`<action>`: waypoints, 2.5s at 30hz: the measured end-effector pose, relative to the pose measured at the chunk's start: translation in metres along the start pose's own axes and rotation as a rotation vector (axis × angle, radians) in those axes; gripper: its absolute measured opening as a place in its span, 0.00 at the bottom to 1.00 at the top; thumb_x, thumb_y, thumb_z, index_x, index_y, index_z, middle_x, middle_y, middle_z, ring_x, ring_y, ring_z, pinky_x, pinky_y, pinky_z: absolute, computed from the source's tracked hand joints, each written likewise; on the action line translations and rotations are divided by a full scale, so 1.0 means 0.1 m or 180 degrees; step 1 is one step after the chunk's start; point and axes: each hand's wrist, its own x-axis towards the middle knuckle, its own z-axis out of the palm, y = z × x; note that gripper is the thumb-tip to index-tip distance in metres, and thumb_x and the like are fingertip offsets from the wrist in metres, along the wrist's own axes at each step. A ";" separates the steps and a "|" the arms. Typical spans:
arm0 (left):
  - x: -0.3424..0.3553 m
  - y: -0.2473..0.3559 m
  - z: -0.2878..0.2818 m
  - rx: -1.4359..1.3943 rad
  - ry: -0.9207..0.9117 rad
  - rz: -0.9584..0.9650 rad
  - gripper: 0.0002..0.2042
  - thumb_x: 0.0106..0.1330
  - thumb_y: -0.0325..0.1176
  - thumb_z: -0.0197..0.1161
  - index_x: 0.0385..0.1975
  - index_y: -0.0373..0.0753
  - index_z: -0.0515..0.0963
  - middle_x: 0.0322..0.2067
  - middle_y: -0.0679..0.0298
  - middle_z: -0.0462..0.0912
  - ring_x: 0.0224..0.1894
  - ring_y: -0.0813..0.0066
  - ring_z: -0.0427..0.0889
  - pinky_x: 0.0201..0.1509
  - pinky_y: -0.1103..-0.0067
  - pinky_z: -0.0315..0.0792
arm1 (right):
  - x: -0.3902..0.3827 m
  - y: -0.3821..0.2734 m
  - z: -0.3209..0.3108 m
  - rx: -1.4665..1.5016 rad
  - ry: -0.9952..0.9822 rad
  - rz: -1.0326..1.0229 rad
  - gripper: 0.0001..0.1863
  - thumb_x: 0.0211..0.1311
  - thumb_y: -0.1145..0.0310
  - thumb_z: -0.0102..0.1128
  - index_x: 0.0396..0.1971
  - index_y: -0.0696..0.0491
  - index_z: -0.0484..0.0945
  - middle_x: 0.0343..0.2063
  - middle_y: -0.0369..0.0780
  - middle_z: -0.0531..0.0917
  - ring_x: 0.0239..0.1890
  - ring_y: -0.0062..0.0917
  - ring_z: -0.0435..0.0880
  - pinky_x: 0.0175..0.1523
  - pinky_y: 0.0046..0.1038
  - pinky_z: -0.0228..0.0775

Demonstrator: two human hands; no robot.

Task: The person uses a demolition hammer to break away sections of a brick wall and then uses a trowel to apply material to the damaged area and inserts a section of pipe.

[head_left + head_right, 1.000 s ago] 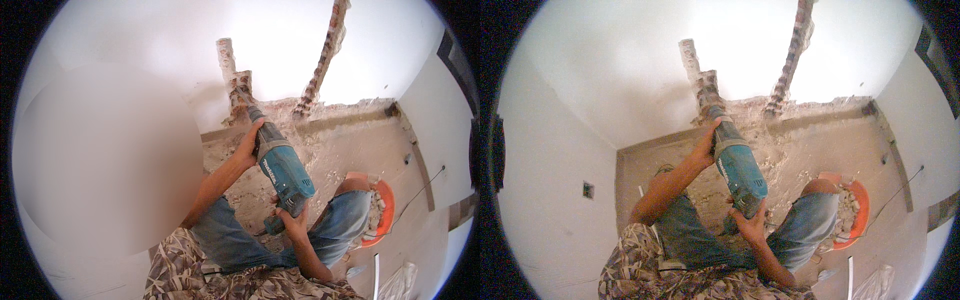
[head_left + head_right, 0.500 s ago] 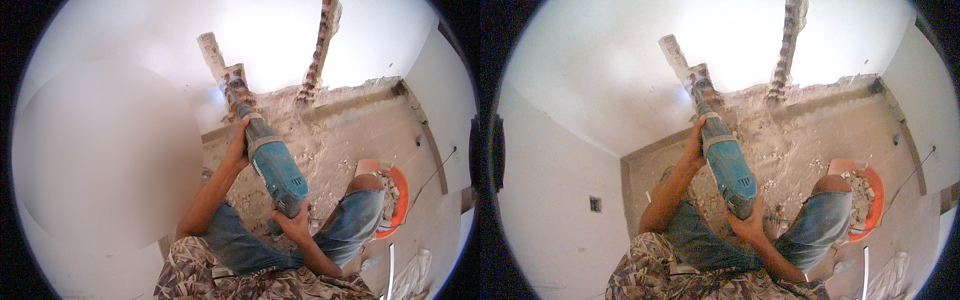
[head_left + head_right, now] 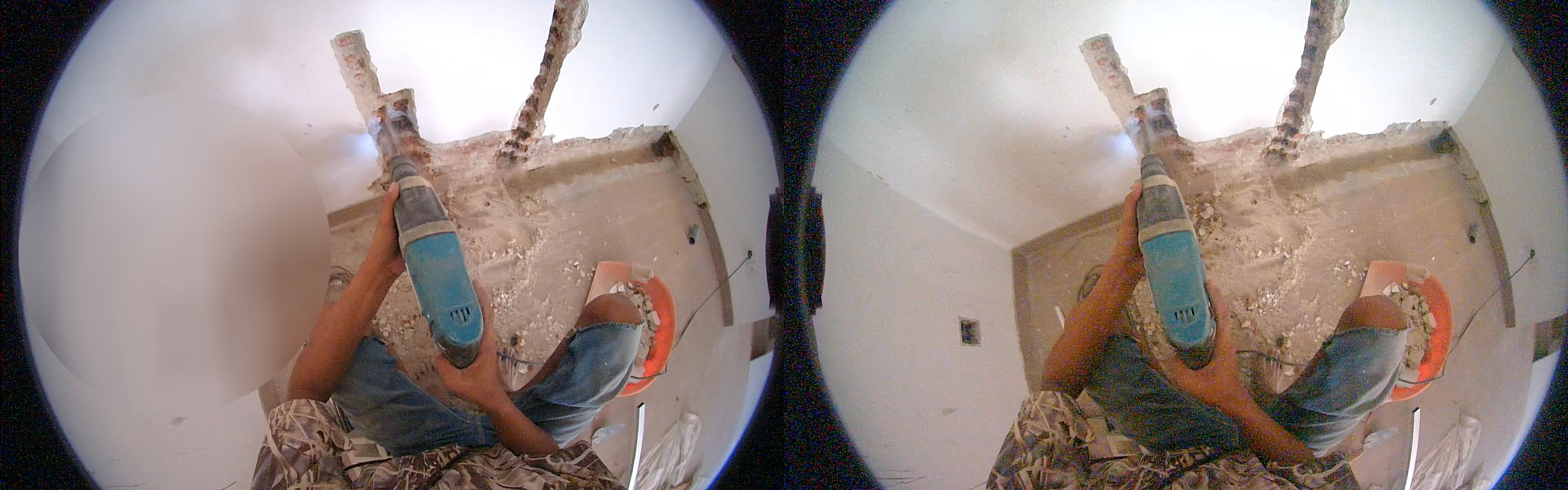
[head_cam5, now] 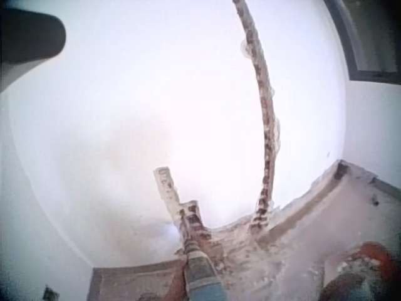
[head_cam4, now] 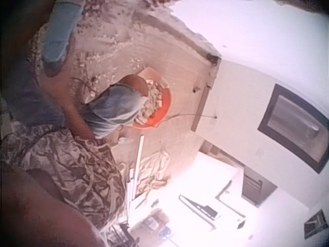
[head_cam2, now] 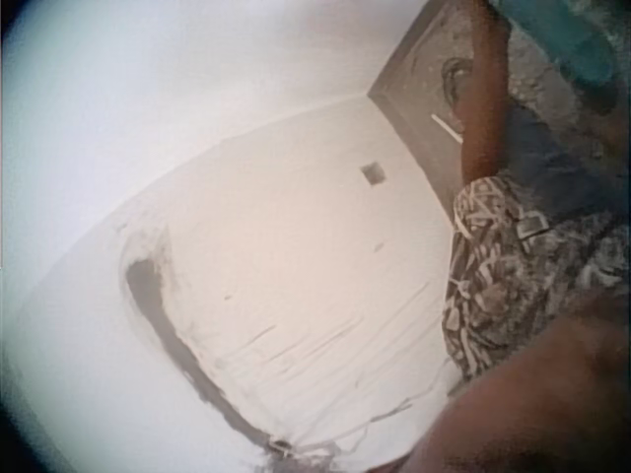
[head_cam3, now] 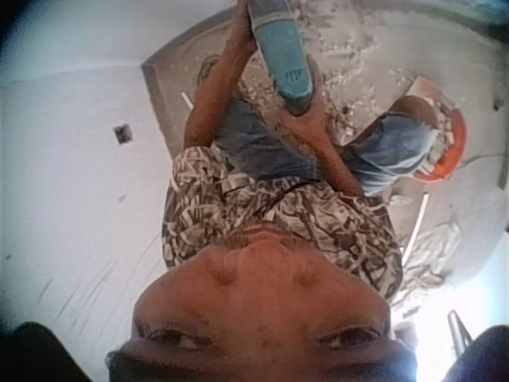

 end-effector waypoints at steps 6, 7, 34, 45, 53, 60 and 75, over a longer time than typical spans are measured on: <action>0.12 0.00 0.03 0.0170 0.0212 0.0234 0.30 0.64 0.64 0.55 0.49 0.41 0.73 0.40 0.59 0.81 0.44 0.64 0.83 0.51 0.65 0.78 | 0.09 0.01 -0.03 -0.0067 0.0189 -0.0091 0.52 0.44 0.82 0.58 0.72 0.55 0.44 0.63 0.47 0.63 0.66 0.35 0.63 0.68 0.37 0.56; 0.16 -0.01 0.10 0.0106 0.0154 0.0223 0.30 0.64 0.64 0.56 0.49 0.41 0.73 0.40 0.59 0.81 0.44 0.64 0.83 0.52 0.65 0.78 | 0.11 0.04 -0.10 -0.0201 0.0270 -0.0136 0.51 0.44 0.82 0.59 0.72 0.55 0.45 0.61 0.47 0.65 0.65 0.35 0.66 0.66 0.36 0.59; 0.84 0.34 1.04 -0.1516 -0.0389 0.0862 0.25 0.69 0.59 0.51 0.49 0.42 0.76 0.48 0.59 0.81 0.51 0.60 0.79 0.59 0.61 0.72 | 1.11 -1.90 -0.71 -0.2380 0.0249 -0.0235 0.43 0.56 0.65 0.70 0.68 0.58 0.57 0.44 0.41 0.80 0.37 0.25 0.81 0.42 0.27 0.76; 0.81 0.72 1.23 -0.1685 -0.0690 0.1188 0.33 0.68 0.68 0.42 0.54 0.43 0.73 0.53 0.59 0.77 0.57 0.60 0.75 0.63 0.59 0.70 | 1.61 -2.45 -0.36 -0.2850 -0.0629 -0.1019 0.29 0.57 0.65 0.69 0.57 0.56 0.68 0.35 0.39 0.82 0.29 0.20 0.79 0.34 0.25 0.75; 0.85 0.44 1.02 -0.1580 -0.0921 0.1112 0.35 0.69 0.56 0.55 0.69 0.46 0.51 0.58 0.60 0.73 0.63 0.60 0.69 0.68 0.62 0.63 | 1.51 -2.01 -0.73 -0.2789 -0.0451 -0.1053 0.39 0.57 0.65 0.68 0.65 0.58 0.59 0.52 0.49 0.77 0.53 0.35 0.78 0.59 0.34 0.69; 0.65 -0.34 0.92 -0.0041 -0.0070 0.0623 0.33 0.66 0.63 0.54 0.60 0.42 0.65 0.55 0.57 0.76 0.58 0.60 0.75 0.66 0.63 0.67 | 0.46 -0.62 -1.35 -0.1378 0.0499 -0.0570 0.45 0.57 0.64 0.70 0.68 0.61 0.52 0.57 0.53 0.73 0.60 0.39 0.72 0.65 0.34 0.62; 0.44 -0.18 0.80 0.0119 -0.0058 0.0420 0.32 0.64 0.64 0.55 0.51 0.38 0.72 0.45 0.55 0.81 0.49 0.61 0.81 0.59 0.64 0.74 | 0.05 -0.28 -0.69 -0.1681 0.1306 -0.0172 0.51 0.55 0.62 0.72 0.68 0.68 0.47 0.62 0.56 0.66 0.65 0.41 0.65 0.69 0.36 0.54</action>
